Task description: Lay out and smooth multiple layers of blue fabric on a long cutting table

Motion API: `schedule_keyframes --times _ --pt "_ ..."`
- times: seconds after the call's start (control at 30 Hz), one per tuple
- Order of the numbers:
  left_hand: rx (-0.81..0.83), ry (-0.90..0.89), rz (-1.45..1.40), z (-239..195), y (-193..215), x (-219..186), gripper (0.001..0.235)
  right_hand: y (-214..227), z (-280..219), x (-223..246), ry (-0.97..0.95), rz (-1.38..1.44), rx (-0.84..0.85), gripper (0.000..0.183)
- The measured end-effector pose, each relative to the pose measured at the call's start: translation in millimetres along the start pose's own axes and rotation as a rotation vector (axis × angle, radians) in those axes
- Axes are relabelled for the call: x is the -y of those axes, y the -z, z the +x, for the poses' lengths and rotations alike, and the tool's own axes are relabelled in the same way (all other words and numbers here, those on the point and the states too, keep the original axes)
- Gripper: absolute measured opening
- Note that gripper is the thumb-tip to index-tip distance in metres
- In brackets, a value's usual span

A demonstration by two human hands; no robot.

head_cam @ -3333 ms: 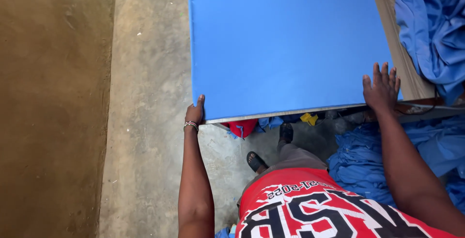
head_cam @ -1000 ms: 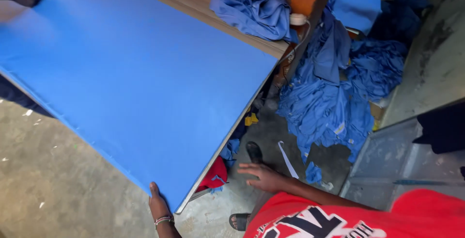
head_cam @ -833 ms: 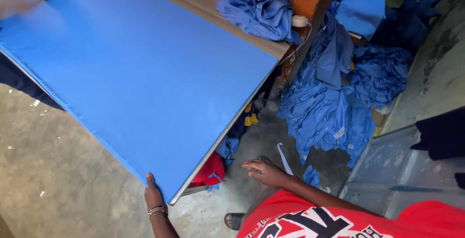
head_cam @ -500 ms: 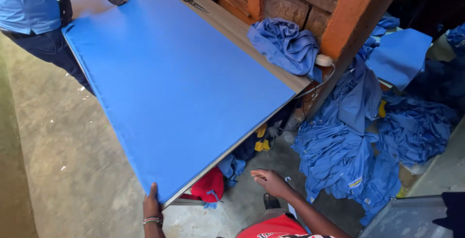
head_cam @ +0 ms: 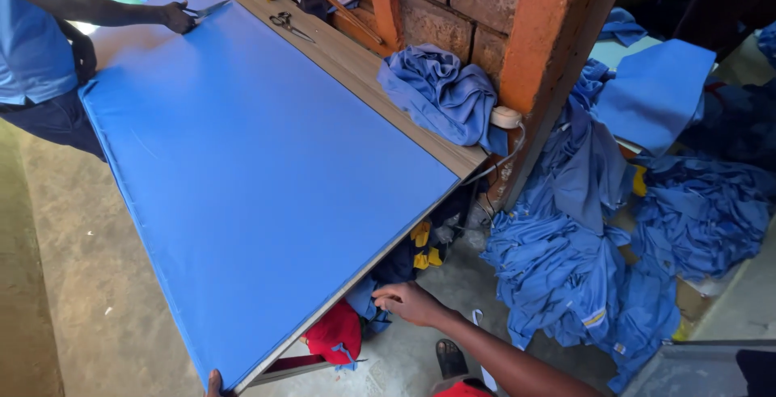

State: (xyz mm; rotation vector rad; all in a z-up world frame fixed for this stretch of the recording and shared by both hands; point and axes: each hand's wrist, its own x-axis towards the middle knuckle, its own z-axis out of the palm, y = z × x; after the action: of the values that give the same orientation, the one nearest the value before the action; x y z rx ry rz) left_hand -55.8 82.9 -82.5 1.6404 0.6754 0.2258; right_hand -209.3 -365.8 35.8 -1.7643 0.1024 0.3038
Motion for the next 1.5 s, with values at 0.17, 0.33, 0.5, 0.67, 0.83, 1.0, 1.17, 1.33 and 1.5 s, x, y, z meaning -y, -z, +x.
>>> schedule_keyframes --times 0.17,0.33,0.5,0.67,0.83,1.0,1.17,1.33,1.5 --pt "-0.044 -0.074 0.066 -14 20 18 0.046 -4 28 35 0.228 -0.021 -0.059 0.047" --pt "0.022 0.042 -0.268 -26 28 22 0.049 -30 91 15 0.528 -0.181 -0.343 0.044" --pt "0.132 -0.007 -0.345 -37 26 14 0.05 -42 122 -8 0.715 -1.041 -0.683 0.063" --pt "0.093 -0.003 -0.362 -38 23 6 0.048 -38 110 -11 0.653 -0.994 -0.489 0.059" --pt "0.059 0.004 -0.372 -37 17 8 0.043 -33 114 -12 0.572 -1.013 -0.418 0.059" --pt "0.071 0.015 -0.318 -45 18 7 0.049 -36 109 -17 0.522 -0.909 -0.384 0.057" --pt "0.061 0.02 -0.317 -28 14 29 0.047 -44 108 -39 0.582 -0.859 -0.458 0.052" --pt "0.068 0.057 -0.277 -34 15 21 0.051 -51 107 -44 0.622 -0.821 -0.51 0.045" --pt "0.087 0.099 -0.289 -39 13 17 0.051 -55 115 -55 0.642 -0.839 -0.596 0.045"
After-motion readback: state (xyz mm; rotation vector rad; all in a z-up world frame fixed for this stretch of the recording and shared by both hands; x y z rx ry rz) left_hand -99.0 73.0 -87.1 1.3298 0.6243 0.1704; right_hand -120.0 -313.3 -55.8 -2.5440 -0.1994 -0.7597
